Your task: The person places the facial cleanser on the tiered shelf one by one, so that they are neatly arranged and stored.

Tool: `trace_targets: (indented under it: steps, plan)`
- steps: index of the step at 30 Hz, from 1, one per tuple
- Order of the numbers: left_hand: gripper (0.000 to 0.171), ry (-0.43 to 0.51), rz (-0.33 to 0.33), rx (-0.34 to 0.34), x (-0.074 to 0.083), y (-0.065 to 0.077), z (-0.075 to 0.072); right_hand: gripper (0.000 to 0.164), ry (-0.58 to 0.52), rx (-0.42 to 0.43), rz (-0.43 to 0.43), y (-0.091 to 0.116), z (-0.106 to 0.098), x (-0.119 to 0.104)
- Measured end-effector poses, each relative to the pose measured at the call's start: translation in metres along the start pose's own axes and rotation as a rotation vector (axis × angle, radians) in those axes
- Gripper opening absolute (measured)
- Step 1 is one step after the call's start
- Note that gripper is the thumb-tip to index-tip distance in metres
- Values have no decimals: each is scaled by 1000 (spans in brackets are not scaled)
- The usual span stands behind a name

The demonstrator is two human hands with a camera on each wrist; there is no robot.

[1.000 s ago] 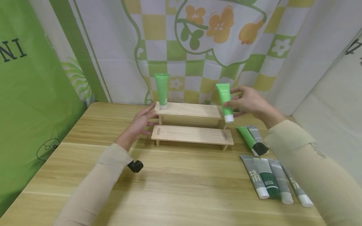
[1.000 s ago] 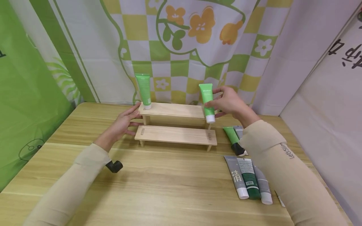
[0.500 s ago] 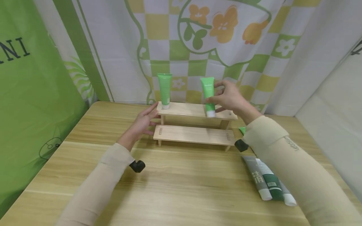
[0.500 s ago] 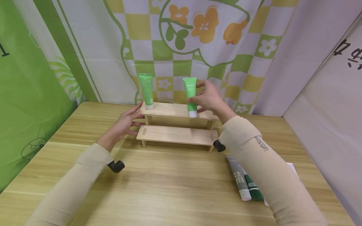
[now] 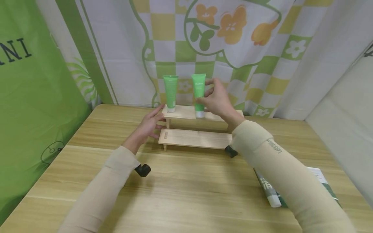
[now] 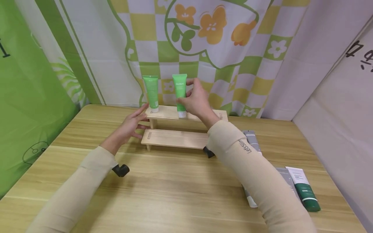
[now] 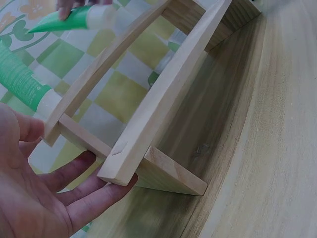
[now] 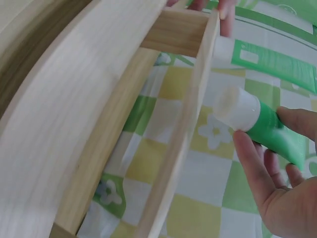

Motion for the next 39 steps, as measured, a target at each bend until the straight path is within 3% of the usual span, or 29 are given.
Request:
trace_targets:
  steps: [11,17,39]
  plan:
    - [50,-63,5,66,-5,-5,6,66,-27,120,-143,-11,31,6]
    - [49,-51,1,62,-6,-5,7,63,-34,168,-189,-13,44,14]
    - [52,-96,52,72,-7,-5,7,60,41,245,-333,-18,60,23]
Point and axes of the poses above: each hand's wrist, its own y-axis away from the middle knuckle, its own z-axis out of the palm, x = y × z, the point moved 1 cm from there along -y, towards the middle knuckle, and after that the axes turned 12 degrees about -x, right-handed, at the moved point
